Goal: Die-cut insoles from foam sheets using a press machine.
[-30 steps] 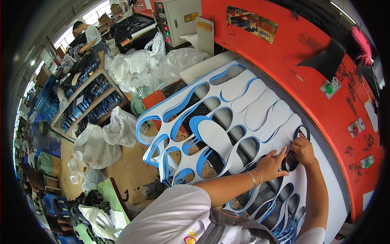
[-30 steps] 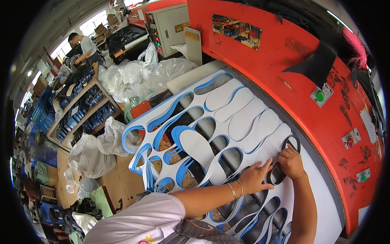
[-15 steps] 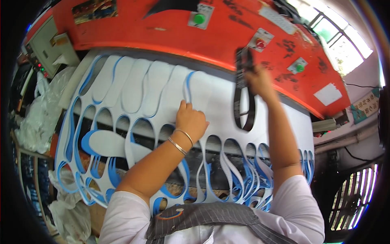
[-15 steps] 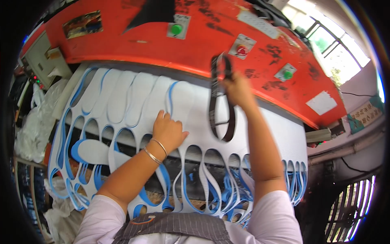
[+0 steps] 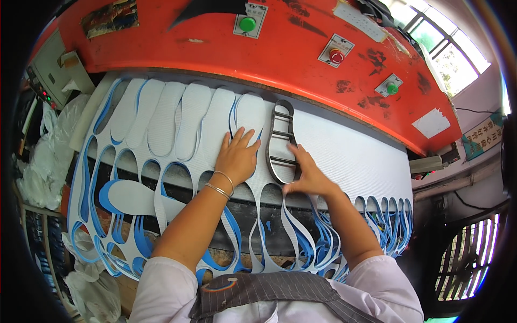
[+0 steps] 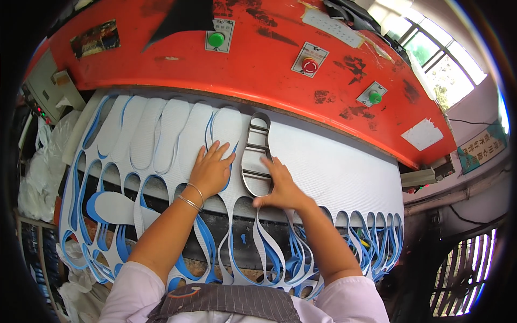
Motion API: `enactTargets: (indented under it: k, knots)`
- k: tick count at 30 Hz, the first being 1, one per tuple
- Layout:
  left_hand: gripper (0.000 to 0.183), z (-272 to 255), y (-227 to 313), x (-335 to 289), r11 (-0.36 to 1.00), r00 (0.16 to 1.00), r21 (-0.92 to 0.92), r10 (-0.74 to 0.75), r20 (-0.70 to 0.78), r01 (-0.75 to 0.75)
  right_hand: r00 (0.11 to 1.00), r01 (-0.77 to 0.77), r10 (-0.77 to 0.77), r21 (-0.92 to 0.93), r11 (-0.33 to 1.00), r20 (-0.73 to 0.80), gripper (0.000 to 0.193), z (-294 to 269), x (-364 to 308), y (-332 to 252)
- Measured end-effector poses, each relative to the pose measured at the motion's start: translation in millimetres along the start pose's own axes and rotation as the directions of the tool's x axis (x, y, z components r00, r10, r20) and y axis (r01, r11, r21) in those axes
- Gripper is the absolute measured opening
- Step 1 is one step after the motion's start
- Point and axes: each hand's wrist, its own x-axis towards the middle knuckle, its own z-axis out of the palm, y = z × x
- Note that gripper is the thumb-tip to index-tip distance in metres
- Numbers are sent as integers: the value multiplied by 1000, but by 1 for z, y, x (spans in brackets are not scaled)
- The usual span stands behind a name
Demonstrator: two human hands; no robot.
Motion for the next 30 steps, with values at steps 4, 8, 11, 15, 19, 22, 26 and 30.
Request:
enactTargets:
  k: [4,8,11,15,19,22,26,30]
  knots:
    - [43,-5,-1,4,1000,1000,-8,-17,9,17,988,-151,154,-299,942,-13,91,16,-7,-17]
    - [44,0,1,8,999,999,-24,-28,34,29,994,-108,98,-322,940,-47,88,17,-3,-13]
    - [45,-2,0,14,999,998,-17,-45,42,45,997,-77,67,-338,938,-44,88,14,3,-15]
    - [43,-8,9,14,998,995,-22,-65,73,67,996,-87,78,-346,934,-40,88,12,-2,-17]
    - [43,-15,14,60,998,997,-17,-65,32,65,998,-5,-21,-413,911,-59,95,-24,29,-1]
    - [41,-17,14,102,989,994,-128,-84,-70,74,1000,17,-16,-402,916,7,108,-76,62,6]
    - [19,-64,44,109,898,901,-439,-190,-391,-1,632,172,-460,-466,868,-624,66,-178,39,-1]
    - [18,-149,64,153,972,493,19,136,-859,-235,33,-141,-498,-497,856,-867,52,-282,61,5]
